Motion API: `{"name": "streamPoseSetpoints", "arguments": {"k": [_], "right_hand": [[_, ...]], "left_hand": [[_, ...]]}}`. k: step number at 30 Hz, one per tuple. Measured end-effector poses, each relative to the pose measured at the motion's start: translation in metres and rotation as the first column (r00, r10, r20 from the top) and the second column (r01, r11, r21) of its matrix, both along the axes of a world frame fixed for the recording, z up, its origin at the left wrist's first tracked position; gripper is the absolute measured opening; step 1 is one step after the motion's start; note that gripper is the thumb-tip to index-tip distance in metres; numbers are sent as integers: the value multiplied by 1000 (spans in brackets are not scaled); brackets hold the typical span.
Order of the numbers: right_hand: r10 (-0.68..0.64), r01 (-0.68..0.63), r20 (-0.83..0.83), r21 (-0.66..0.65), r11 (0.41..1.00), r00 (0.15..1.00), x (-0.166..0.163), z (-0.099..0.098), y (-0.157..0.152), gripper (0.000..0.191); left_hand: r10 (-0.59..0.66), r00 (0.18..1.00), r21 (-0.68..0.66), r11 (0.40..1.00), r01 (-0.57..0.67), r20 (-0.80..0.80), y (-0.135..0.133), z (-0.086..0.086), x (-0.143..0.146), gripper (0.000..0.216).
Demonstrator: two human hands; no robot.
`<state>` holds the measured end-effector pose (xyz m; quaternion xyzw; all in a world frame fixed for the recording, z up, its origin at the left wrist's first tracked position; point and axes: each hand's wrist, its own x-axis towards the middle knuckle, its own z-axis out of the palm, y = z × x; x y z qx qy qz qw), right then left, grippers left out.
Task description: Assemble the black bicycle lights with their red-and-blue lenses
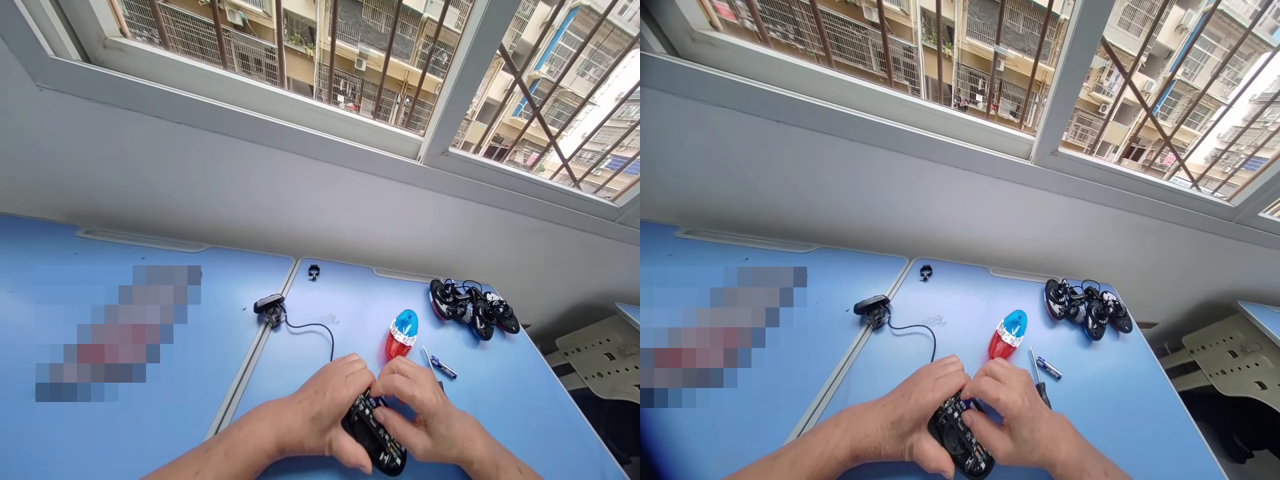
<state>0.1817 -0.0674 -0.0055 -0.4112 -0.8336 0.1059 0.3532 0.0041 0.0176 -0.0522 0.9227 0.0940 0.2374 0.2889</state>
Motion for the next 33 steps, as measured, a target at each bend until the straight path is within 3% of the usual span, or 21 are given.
{"name": "streamPoseSetpoints", "arguments": {"k": [5, 11, 25, 33], "right_hand": [[14, -15, 29, 29, 999, 999, -2, -4, 2, 10], [15, -40, 191, 126, 991, 981, -1, -13, 1, 26], [105, -125, 158, 119, 985, 982, 0, -13, 0, 20], [89, -113, 180, 126, 986, 980, -1, -11, -3, 24]], "left_hand": [[-5, 1000, -9, 1000, 5, 26, 0, 0, 1, 76], [0, 999, 9, 1000, 0, -35, -1, 3, 0, 73], [0, 1000, -6, 1000, 0, 12, -1, -3, 1, 77], [-7, 1000, -16, 1000, 7, 15, 0, -1, 2, 77]]}}
